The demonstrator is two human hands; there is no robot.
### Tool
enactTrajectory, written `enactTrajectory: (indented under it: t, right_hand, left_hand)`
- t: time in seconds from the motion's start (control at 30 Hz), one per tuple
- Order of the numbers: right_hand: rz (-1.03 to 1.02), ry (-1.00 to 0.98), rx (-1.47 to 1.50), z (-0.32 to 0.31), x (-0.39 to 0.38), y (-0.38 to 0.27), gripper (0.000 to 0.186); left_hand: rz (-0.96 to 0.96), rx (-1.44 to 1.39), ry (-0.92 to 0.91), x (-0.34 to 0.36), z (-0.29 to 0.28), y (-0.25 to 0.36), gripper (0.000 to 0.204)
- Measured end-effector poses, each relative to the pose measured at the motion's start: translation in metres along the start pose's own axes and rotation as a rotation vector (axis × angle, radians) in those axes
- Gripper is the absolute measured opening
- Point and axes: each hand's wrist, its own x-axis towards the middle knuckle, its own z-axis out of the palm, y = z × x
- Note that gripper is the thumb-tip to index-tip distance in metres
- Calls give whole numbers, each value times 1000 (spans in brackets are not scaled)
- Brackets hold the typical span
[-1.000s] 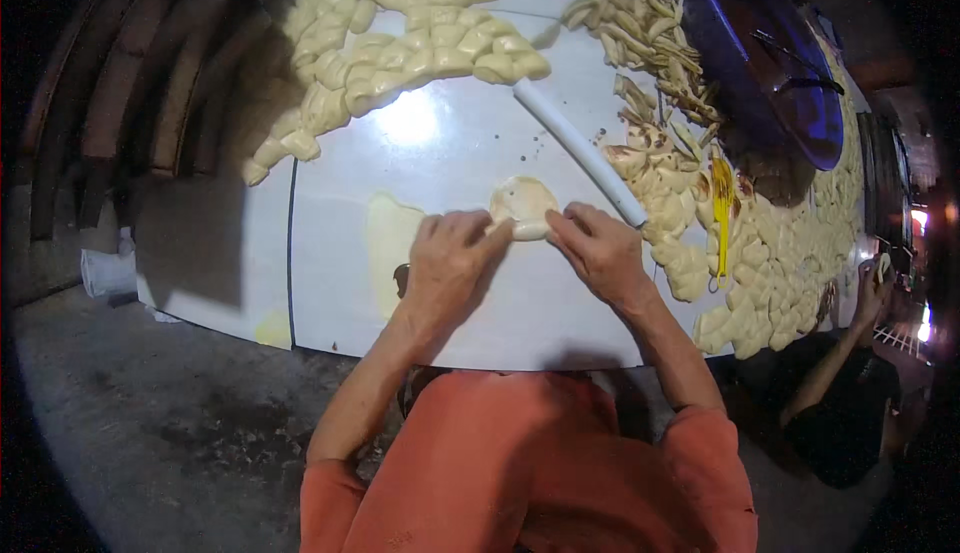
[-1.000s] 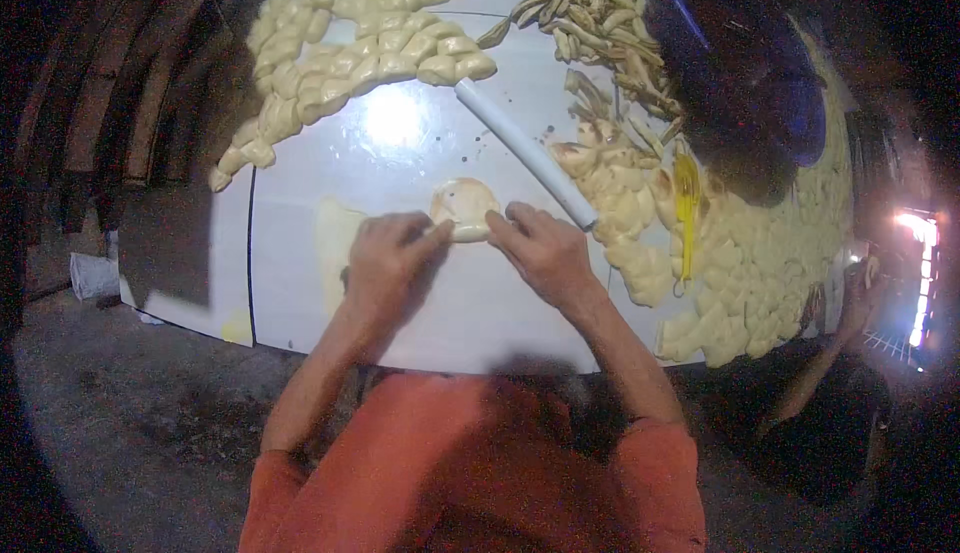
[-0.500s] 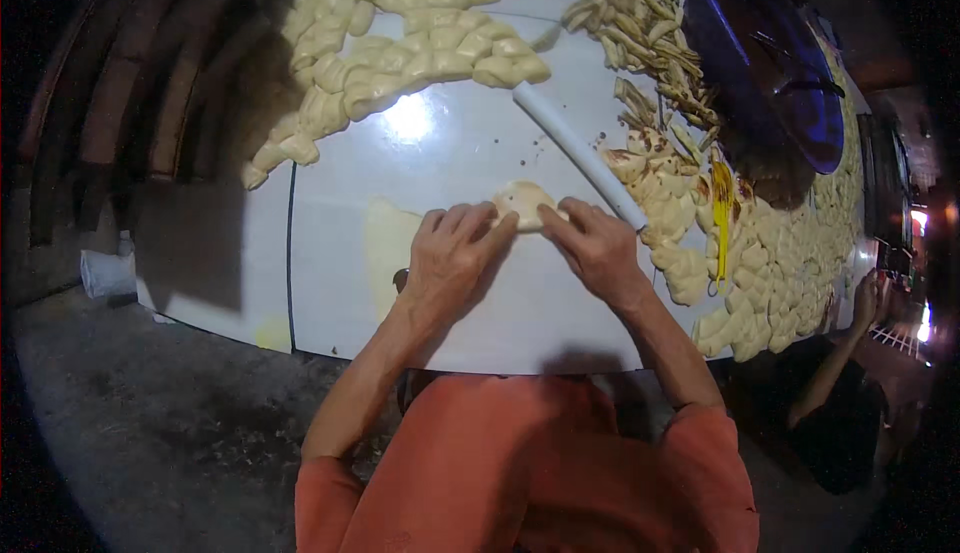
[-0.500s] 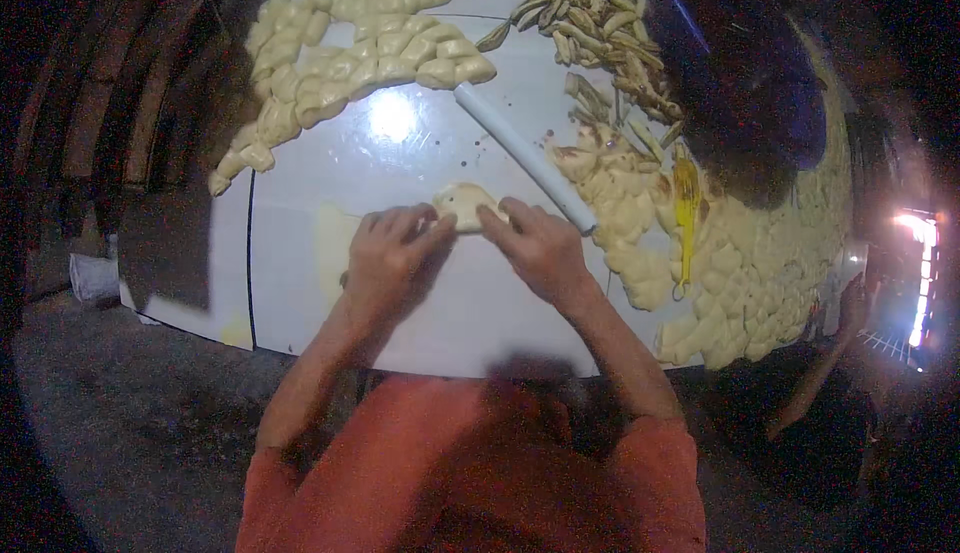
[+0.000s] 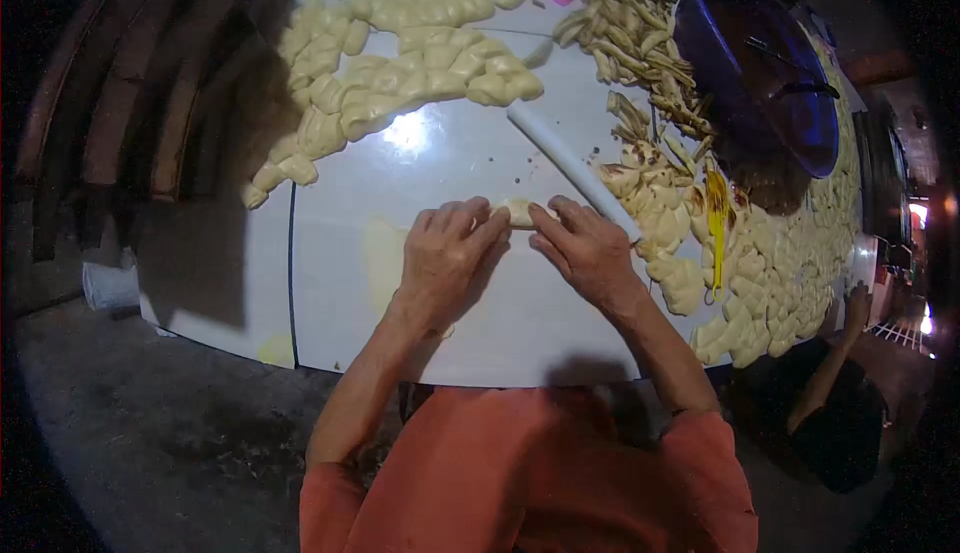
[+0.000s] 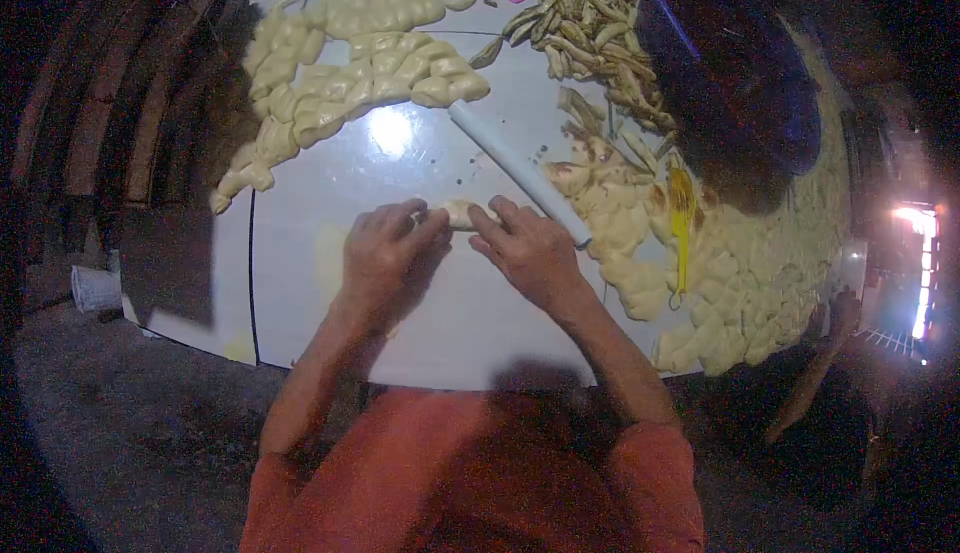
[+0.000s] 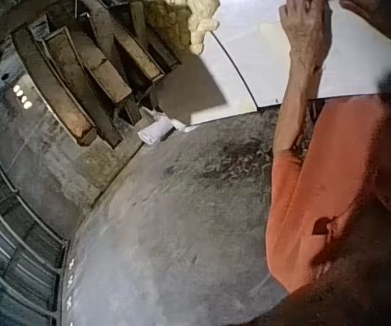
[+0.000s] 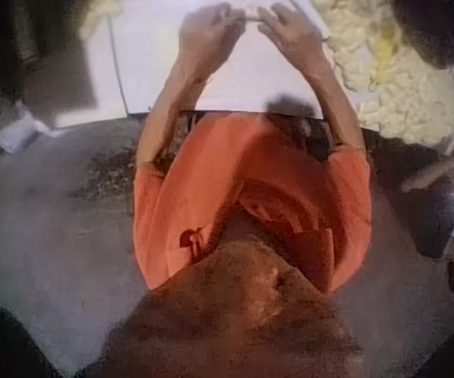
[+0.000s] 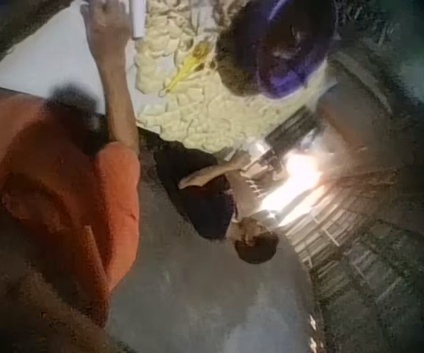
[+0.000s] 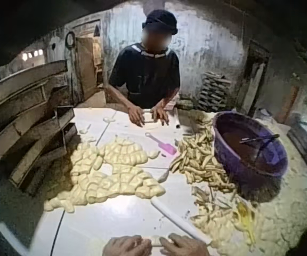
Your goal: The person uses a brush to apply a brown filling to dough pieces, rolls the dough into cylinders, and places them onto a metal tray.
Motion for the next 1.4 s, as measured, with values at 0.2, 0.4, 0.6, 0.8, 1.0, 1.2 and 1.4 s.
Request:
enactTrajectory:
  t: [0.2,0.4,0.6,0.8,1.0,1.2,1.4]
  right_hand:
    - [121,-29,22,-1,21,0,38]
    - [89,-45,64,3,18,13,27]
    - [102,-159,294,-35,24,8,19]
    - [142,-292,223,-57,-33,3,25]
    - [373,7,124,-71,-4,52,26]
    - [511,-122,-202,-53,66,138,27]
    - [352,-150,-254,-49,81,146,17]
  left_hand:
    - [-141,23,22,19,0,-9,29]
    - [-40,-49,-32,30,7,-16,22]
    - [-66,-82,-182,37,-19,3,5]
    - [-22,-145,-214,-3,-7,50,21]
    - [-116,-99,-132,-17,-12,58,42]
    - [-118,3,-73,-51,-38,44,37]
    - [-311,15,-15,-80,-57,42,25]
